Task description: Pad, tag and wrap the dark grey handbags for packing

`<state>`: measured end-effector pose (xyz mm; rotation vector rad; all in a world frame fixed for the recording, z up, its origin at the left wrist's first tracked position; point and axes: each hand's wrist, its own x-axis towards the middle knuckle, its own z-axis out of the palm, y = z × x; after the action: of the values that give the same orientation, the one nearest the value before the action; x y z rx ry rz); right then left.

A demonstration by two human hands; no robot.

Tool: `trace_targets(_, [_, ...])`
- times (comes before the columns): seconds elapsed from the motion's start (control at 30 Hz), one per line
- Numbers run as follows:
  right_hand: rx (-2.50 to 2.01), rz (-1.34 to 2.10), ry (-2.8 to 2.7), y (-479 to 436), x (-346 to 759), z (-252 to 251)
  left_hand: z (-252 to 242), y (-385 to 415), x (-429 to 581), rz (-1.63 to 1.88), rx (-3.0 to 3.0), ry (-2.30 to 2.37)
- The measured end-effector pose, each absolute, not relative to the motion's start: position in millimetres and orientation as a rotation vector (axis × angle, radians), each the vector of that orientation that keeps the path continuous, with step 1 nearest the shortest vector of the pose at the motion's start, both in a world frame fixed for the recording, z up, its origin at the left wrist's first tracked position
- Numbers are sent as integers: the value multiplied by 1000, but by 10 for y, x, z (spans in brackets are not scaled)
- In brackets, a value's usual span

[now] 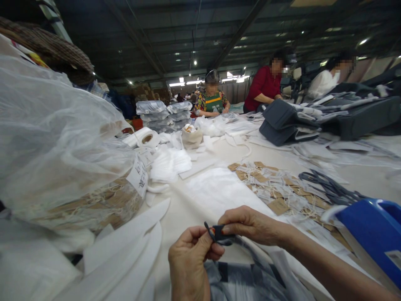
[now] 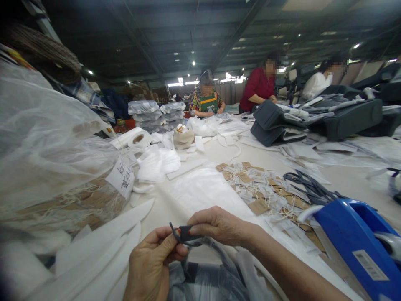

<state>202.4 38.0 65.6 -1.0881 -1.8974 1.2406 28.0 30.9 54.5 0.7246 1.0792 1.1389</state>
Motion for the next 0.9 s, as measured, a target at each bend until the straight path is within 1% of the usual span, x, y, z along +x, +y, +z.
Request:
trace_targets(0.3, [-1114,1117,-2042,404,2026,672,523,280,316,1151,907,1199])
trace_targets(0.47, [-1088,1054,-2135,409,1984,622,551,256,348,1113,1122,1276])
trace_targets(0.67, [-1124,1013,-2013,402,1895,501,526,294,310,1095,1185,1229])
trace_targets(0.9, [-1122,1111,-1907,381,1937,542,543,314,269,1051,1136,1260])
